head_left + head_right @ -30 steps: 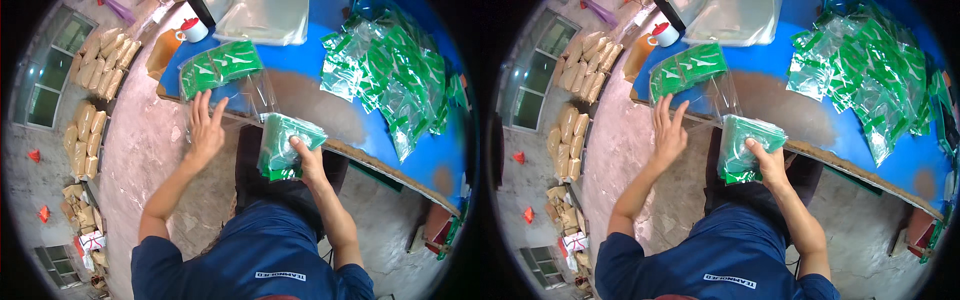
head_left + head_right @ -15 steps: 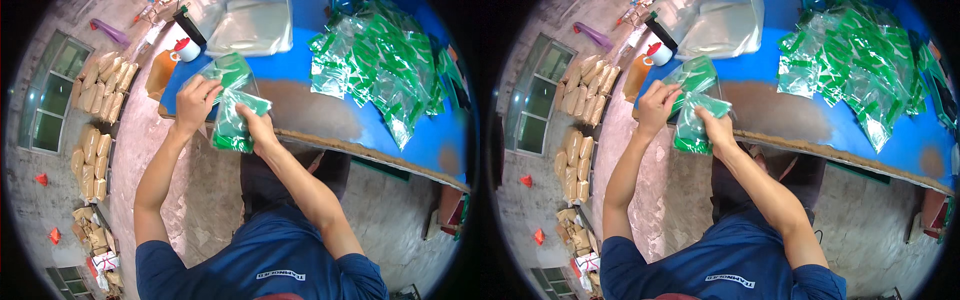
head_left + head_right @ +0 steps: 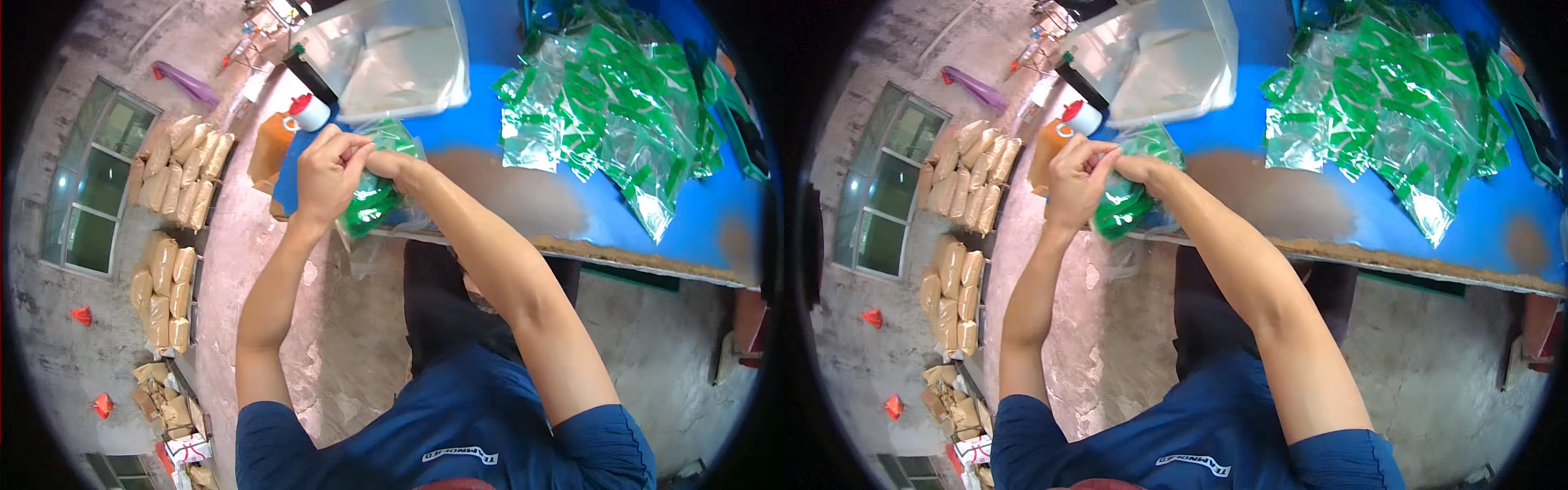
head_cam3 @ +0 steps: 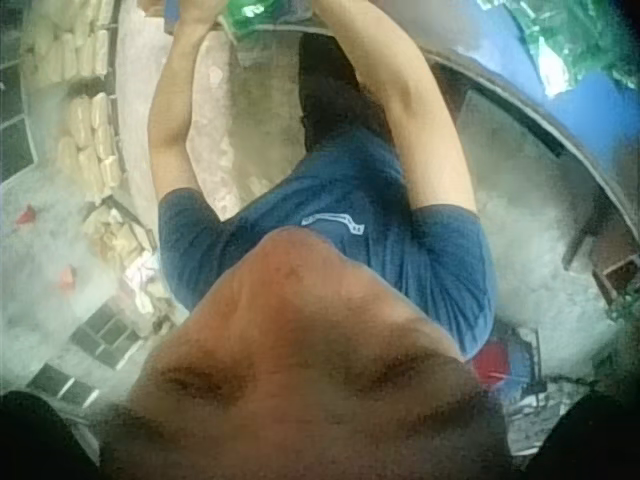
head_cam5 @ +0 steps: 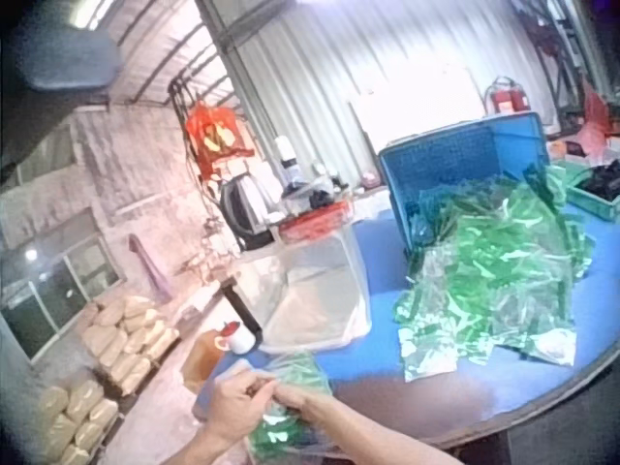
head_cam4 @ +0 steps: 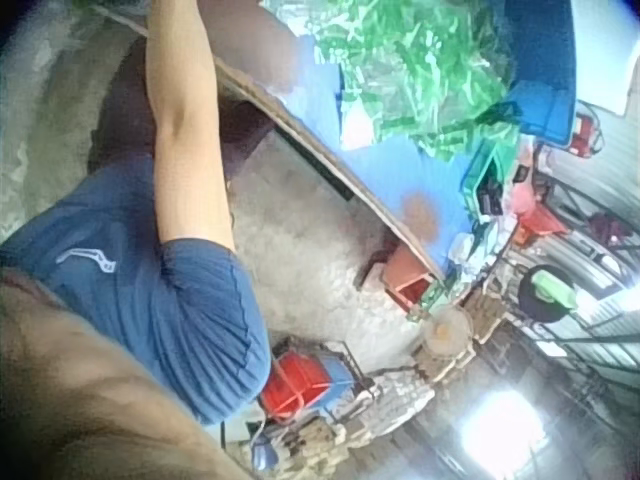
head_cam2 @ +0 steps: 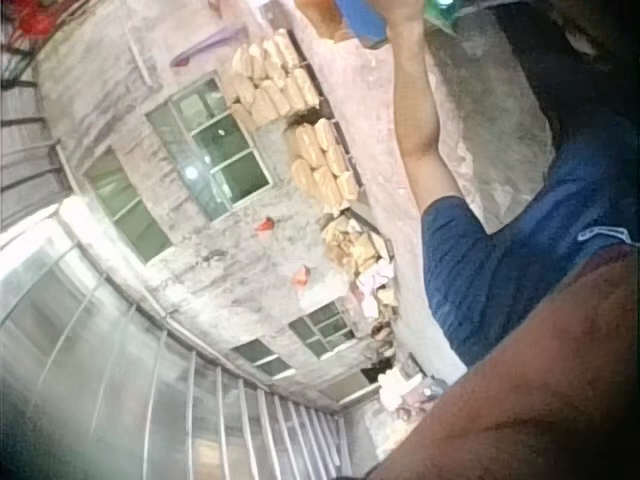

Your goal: Sorting, stacking, and bagging green plastic packets on a workbench.

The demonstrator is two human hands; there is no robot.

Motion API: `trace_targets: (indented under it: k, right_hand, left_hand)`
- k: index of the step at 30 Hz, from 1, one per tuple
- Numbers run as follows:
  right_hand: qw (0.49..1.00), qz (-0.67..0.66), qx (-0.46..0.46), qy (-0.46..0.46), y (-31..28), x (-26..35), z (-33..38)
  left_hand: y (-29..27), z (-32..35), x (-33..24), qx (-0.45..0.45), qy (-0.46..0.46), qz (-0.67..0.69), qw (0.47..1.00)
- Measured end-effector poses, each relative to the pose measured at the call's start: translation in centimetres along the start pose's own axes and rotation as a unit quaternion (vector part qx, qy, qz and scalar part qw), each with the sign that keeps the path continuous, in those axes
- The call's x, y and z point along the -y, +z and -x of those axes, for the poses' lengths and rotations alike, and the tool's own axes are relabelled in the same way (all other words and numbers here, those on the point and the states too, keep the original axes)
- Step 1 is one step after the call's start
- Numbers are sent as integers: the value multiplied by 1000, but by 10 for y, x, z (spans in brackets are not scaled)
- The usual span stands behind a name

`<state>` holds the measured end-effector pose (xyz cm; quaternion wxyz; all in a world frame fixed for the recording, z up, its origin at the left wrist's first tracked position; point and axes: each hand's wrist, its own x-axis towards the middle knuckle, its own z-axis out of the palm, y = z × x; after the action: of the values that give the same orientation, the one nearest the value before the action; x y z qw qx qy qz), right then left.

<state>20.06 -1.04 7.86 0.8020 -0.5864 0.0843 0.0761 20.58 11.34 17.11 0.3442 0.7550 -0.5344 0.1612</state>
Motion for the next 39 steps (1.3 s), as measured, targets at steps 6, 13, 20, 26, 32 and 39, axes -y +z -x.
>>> trace_targets:
  k: [6,13,20,26,32,39]
  right_hand:
    - [934,-342,100,12,12,-10,52]
    - [956,-267,-119,-34,1,-30,55]
    - [978,-111,-170,-40,-14,-30,55]
    - [974,-1,-212,-83,-12,-43,47]
    - [989,32,-127,-74,-21,-41,46]
    - [997,-7,-35,63,-56,-11,22]
  left_hand:
    - [2,5,1,-33,-43,52,997]
    - [18,-8,-9,-41,-79,147,985]
    - [28,3,-12,4,-107,211,972]
    - [14,10,63,41,-186,320,928]
    - [18,49,170,152,-404,397,810]
    - [20,46,166,183,-430,500,729]
